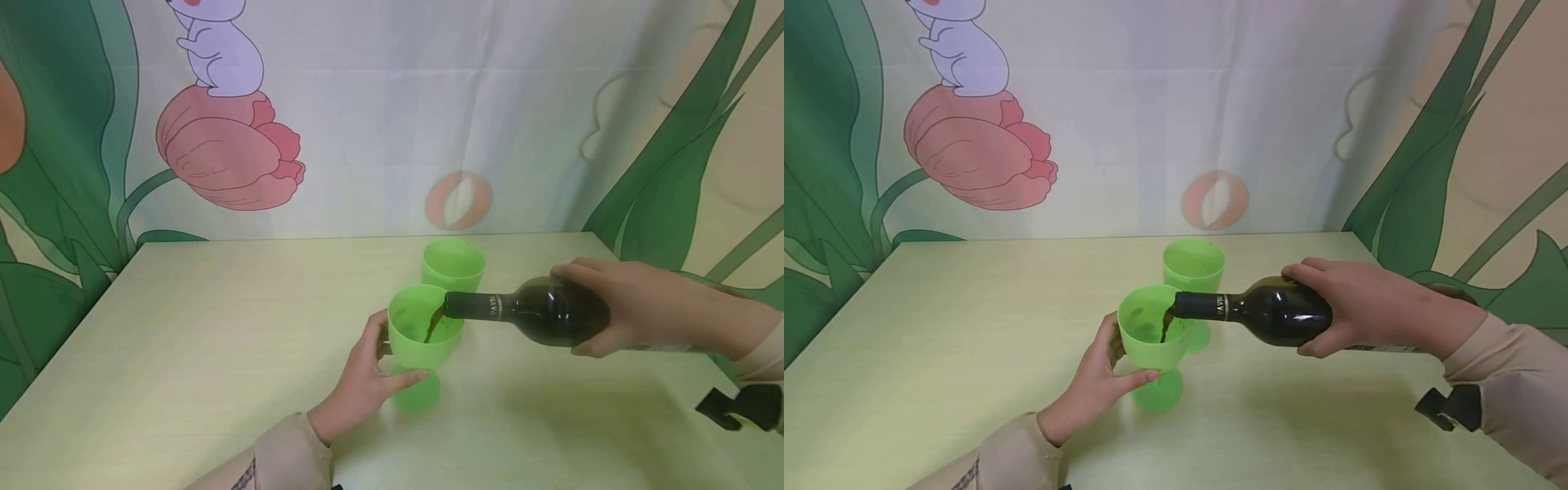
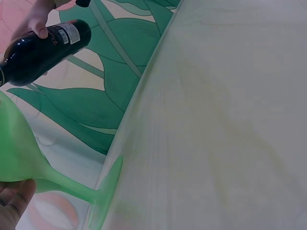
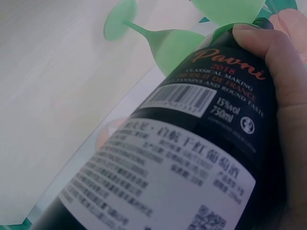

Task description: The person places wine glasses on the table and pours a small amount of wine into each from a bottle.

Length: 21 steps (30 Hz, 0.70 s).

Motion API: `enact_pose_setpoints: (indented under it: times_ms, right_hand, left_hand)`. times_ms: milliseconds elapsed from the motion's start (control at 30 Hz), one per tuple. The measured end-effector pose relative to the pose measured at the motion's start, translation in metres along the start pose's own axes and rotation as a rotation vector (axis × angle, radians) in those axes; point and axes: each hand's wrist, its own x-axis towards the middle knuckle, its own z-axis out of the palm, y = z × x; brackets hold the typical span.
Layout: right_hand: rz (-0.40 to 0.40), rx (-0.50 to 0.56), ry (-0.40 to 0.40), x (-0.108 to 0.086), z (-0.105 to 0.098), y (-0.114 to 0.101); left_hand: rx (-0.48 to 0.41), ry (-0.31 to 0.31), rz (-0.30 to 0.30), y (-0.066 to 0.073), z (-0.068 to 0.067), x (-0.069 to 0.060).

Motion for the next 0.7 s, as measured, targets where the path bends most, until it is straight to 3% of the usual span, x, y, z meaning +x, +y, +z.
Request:
enact_pose_setpoints:
  times_ms: [700]
  right_hand:
    - [-0.001, 0.0, -0.009, -0.0008, -0.0025, 0.0008]
  left_hand:
    - [-0.012, -0.004, 0.009, 0.0008, -0.0003, 0.0002]
